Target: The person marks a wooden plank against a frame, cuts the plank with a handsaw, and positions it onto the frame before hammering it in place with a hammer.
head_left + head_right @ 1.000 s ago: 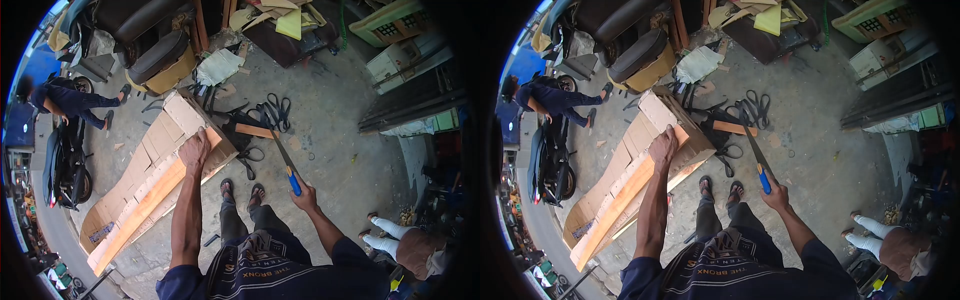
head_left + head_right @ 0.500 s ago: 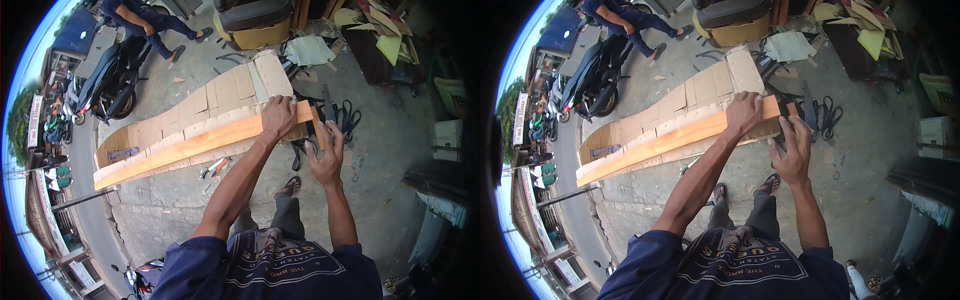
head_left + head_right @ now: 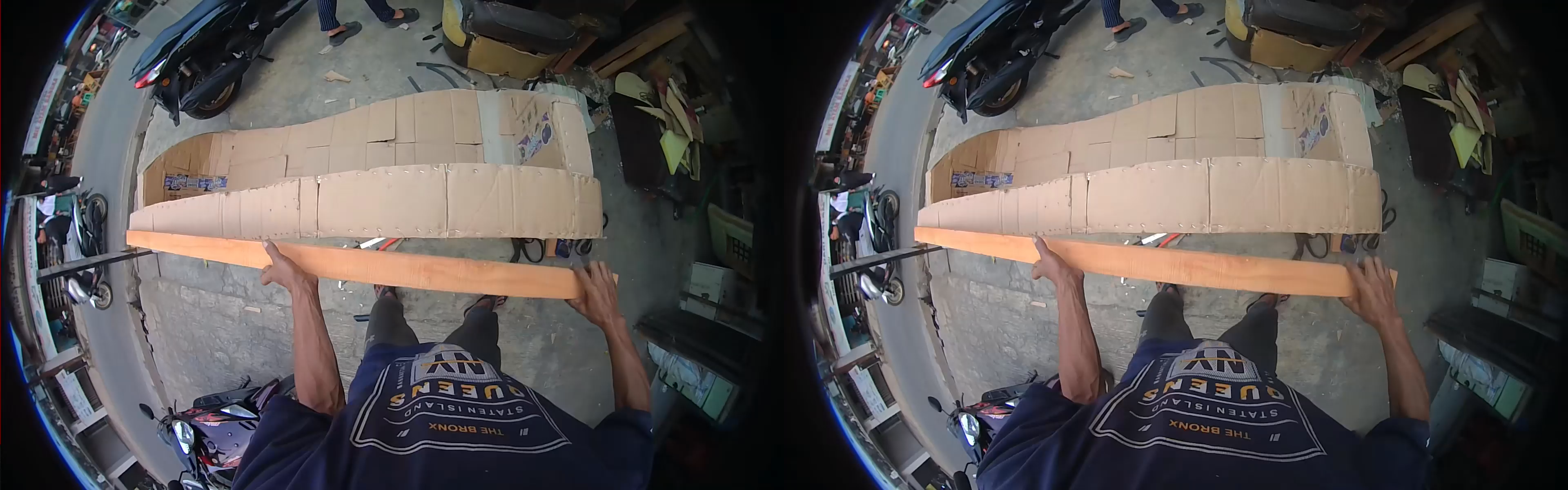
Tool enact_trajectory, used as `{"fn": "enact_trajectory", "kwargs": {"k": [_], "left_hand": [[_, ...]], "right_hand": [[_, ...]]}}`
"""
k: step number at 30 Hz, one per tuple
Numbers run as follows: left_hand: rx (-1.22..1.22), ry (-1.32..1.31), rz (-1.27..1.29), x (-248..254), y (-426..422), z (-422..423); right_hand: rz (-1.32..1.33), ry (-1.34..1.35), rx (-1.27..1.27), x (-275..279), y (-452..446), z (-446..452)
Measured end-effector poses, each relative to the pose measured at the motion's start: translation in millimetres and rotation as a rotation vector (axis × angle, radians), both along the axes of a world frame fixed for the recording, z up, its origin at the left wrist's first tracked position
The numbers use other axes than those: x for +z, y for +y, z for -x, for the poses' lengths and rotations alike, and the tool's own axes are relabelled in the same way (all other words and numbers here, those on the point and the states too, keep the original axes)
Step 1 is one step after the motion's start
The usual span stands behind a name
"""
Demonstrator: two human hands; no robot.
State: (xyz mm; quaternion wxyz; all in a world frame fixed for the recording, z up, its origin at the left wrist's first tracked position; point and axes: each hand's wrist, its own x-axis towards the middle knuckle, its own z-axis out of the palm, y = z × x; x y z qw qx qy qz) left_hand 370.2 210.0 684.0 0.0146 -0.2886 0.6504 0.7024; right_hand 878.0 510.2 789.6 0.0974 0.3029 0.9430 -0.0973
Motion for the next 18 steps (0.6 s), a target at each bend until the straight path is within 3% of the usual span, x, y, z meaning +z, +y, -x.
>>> {"fn": "enact_trajectory", "kwargs": {"k": [4, 10, 14, 18], "left_hand": [[-0.086, 0.014, -0.211, -37, -111, -27], [-0.092, -0.051, -0.151, -96, -165, -71], [0.017, -0.255, -0.084, -197, -161, -72], [-0.014, -0.328, 0.044, -343, -143, -41]], "right_hand": [[0.191, -0.192, -0.042, -27, -87, -37], [0.368, -0.298, -0.050, -133, -117, -67], [0.407, -0.341, 0.068, -220, -73, -52], [0.386, -0.298, 0.187, -317, -23, 3]]}}
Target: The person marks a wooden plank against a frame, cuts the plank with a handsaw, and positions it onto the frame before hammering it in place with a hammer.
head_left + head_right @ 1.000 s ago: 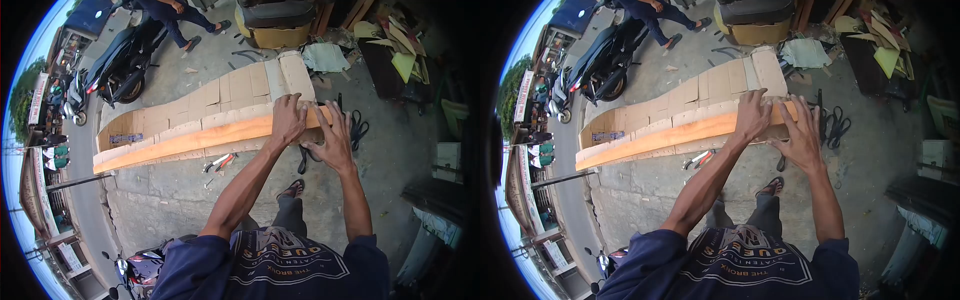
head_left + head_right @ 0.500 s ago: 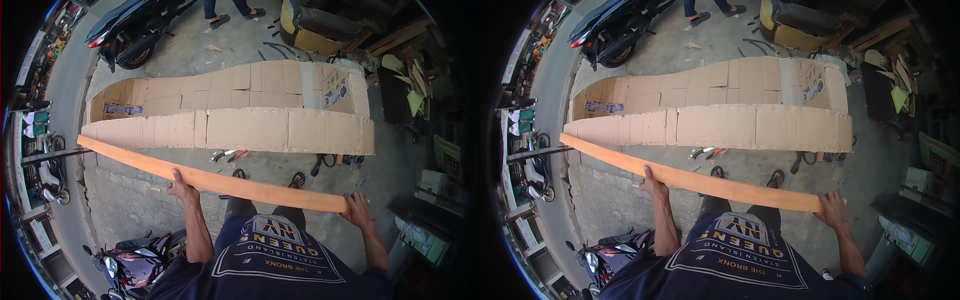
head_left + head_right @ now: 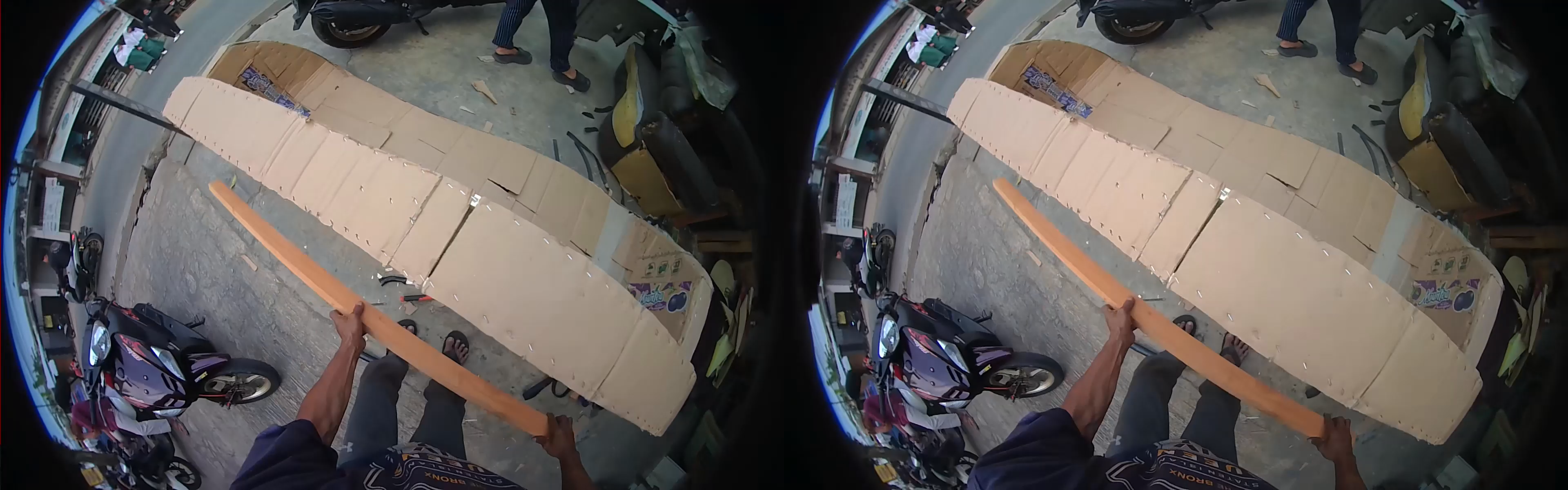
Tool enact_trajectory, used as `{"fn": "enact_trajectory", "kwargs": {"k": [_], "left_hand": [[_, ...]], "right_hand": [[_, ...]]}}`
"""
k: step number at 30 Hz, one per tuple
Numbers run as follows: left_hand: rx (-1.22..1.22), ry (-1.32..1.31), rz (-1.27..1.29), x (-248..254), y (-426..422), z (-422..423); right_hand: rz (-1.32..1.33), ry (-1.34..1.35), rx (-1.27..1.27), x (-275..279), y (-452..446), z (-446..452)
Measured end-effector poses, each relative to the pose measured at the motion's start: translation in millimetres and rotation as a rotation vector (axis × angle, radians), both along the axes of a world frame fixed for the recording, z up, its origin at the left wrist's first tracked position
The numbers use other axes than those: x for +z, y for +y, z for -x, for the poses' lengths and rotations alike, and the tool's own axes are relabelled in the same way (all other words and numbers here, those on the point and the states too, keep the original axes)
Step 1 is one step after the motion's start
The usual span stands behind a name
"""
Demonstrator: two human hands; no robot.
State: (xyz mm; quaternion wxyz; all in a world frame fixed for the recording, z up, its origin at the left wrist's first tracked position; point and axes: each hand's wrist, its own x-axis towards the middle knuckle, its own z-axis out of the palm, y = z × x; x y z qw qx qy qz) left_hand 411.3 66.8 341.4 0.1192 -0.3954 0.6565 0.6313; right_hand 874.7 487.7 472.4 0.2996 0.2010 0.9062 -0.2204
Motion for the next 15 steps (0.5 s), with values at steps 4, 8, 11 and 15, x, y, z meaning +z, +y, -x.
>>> {"fn": "enact_trajectory", "kwargs": {"k": [4, 8, 11, 15], "left_hand": [[-0.094, -0.112, 0.314, -125, 26, 52], [-0.211, -0.071, 0.470, -207, 48, 83], [-0.252, -0.063, 0.449, -246, 61, 90], [-0.302, -0.037, 0.512, -287, 73, 91]], "right_hand": [[0.102, 0.018, 0.106, -100, 17, 30], [0.117, 0.048, 0.103, -188, 11, 46], [0.066, 0.077, 0.156, -280, 32, 4], [0.060, 0.310, 0.243, -362, 46, 9]]}}
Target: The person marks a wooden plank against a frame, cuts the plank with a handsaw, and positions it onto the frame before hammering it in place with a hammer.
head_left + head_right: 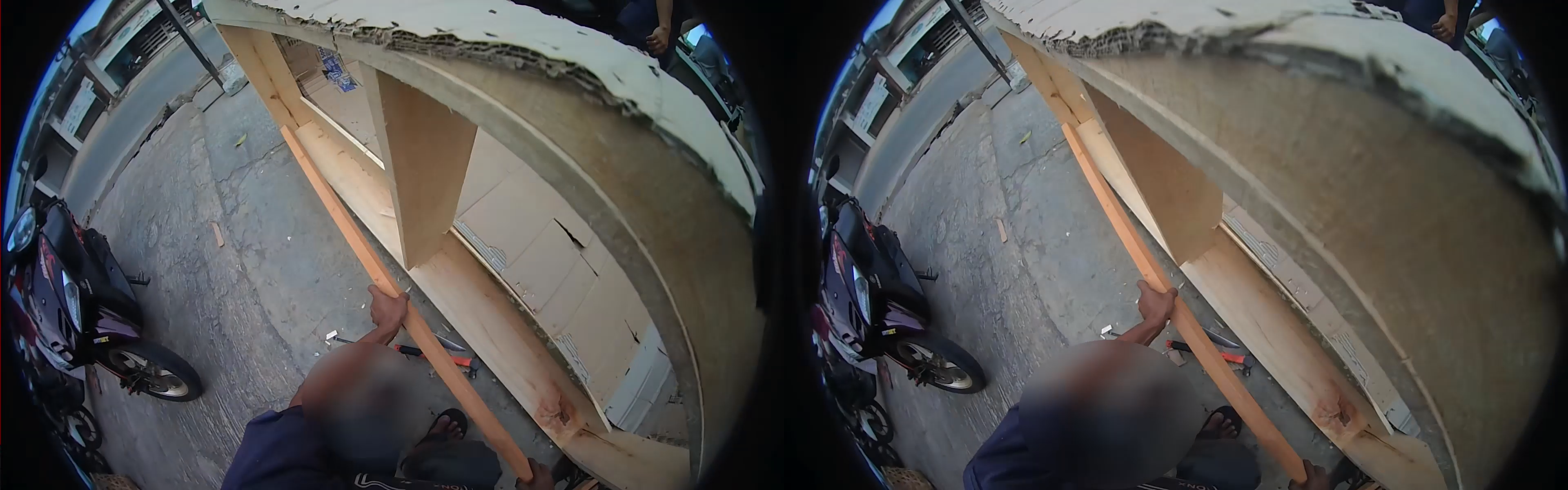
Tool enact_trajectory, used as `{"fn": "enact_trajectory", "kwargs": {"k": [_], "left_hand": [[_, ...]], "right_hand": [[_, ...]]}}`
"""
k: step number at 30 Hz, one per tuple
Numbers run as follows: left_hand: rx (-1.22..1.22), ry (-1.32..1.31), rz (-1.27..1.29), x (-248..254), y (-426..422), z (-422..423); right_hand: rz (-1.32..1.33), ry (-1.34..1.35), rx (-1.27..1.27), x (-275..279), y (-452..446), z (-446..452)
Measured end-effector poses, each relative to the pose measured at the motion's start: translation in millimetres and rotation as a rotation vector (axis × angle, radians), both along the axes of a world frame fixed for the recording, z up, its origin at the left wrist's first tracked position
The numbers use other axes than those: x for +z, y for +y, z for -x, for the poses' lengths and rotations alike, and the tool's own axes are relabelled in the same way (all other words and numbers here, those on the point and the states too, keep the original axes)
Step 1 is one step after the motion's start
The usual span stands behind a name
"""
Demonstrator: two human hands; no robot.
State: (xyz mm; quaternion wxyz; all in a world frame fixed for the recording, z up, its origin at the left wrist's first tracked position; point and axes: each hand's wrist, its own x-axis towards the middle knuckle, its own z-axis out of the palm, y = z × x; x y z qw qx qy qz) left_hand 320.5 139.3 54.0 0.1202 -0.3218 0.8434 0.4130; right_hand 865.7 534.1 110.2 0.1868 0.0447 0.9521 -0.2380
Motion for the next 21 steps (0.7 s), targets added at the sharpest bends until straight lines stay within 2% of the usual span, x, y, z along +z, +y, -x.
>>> {"fn": "enact_trajectory", "kwargs": {"k": [4, 6, 8, 9, 10, 11, 12, 14, 18, 21], "left_hand": [[0.012, 0.104, -0.105, -22, 9, 0], [-0.006, 0.189, -0.176, -52, 10, 1], [-0.037, 0.239, -0.277, -84, 9, -2], [0.006, 0.292, -0.372, -100, 12, 1], [0.052, 0.358, -0.471, -104, 16, 12], [-0.001, 0.256, -0.599, -84, 13, 8], [-0.012, 0.256, -0.602, -83, 15, 8], [-0.085, 0.276, -0.649, -84, 17, 4], [-0.032, 0.232, -0.698, -78, 21, 4], [-0.023, 0.200, -0.735, -87, 24, 6]], "right_hand": [[-0.059, 0.054, 0.052, -26, 13, 21], [-0.096, 0.057, 0.112, 2, 5, 49], [-0.051, 0.039, -0.117, -9, 2, 53], [-0.058, 0.046, -0.134, -15, 3, 44], [-0.110, -0.016, -0.179, -22, 10, 45], [-0.157, -0.085, -0.225, -28, 16, 45], [-0.158, -0.082, -0.236, -33, 21, 43], [-0.287, 0.133, -0.122, -43, 33, 39], [-0.291, -0.095, -0.181, -24, 30, 55], [-0.309, -0.089, -0.143, -35, 29, 54]]}}
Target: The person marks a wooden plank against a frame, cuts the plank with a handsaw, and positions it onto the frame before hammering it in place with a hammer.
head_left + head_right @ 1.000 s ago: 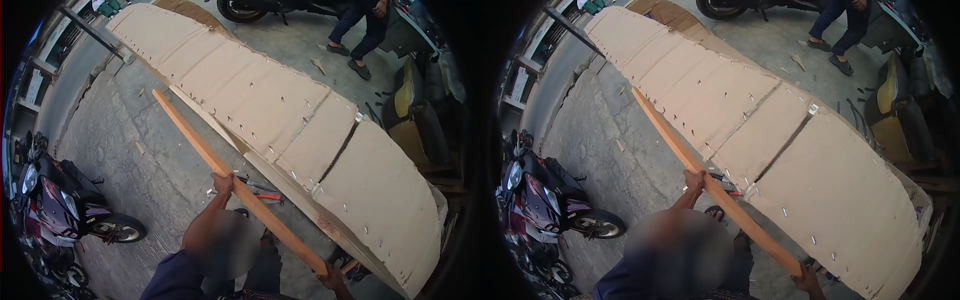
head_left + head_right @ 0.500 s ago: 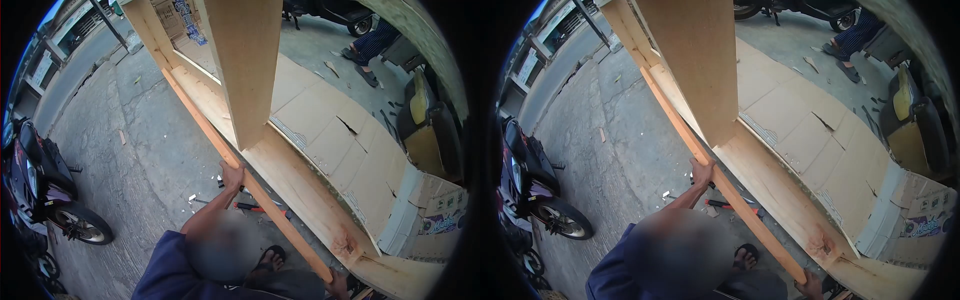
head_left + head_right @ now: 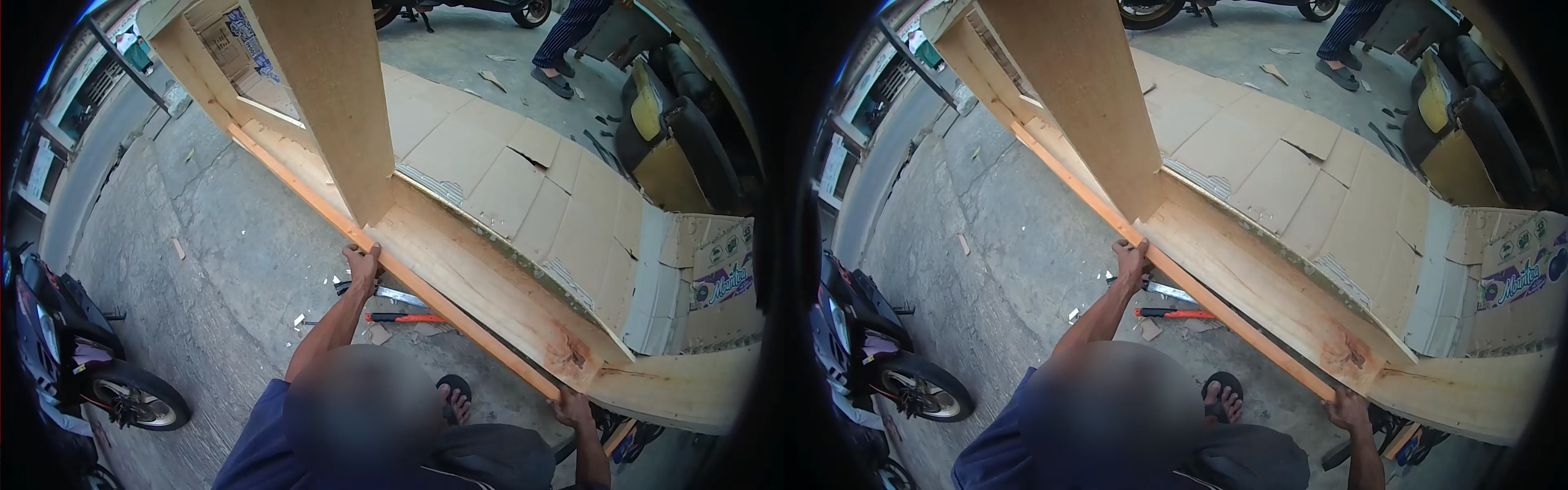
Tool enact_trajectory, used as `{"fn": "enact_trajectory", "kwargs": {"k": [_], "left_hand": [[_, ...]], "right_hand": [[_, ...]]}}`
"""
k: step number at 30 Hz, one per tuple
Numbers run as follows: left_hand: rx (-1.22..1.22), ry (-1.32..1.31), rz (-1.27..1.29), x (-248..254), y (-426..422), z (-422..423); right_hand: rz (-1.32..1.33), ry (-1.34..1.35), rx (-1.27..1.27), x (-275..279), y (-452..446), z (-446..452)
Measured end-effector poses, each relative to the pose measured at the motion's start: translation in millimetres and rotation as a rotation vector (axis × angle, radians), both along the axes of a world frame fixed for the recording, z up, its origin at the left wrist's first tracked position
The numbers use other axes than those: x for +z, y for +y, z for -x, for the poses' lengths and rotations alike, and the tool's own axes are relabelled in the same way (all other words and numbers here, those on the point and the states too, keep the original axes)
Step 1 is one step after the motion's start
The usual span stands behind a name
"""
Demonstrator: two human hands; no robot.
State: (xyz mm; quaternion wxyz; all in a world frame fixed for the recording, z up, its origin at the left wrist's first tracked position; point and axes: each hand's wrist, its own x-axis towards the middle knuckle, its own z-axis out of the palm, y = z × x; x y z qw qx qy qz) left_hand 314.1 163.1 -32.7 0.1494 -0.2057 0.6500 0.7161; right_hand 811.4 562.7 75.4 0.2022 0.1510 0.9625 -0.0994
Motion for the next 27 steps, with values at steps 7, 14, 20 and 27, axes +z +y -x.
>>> {"fn": "enact_trajectory", "kwargs": {"k": [7, 14, 20, 27], "left_hand": [[-0.009, -0.100, -0.104, 5, -2, 1], [0.029, -0.075, -0.221, 2, -2, 2], [0.063, -0.033, -0.349, -10, 3, 1], [0.091, -0.049, -0.459, 2, 3, -1]], "right_hand": [[0.029, -0.063, -0.123, -6, -7, 2], [0.059, -0.080, -0.127, 14, -11, 5], [-0.086, 0.082, -0.123, 5, -9, 10], [-0.120, 0.225, -0.132, 8, -15, 11]]}}
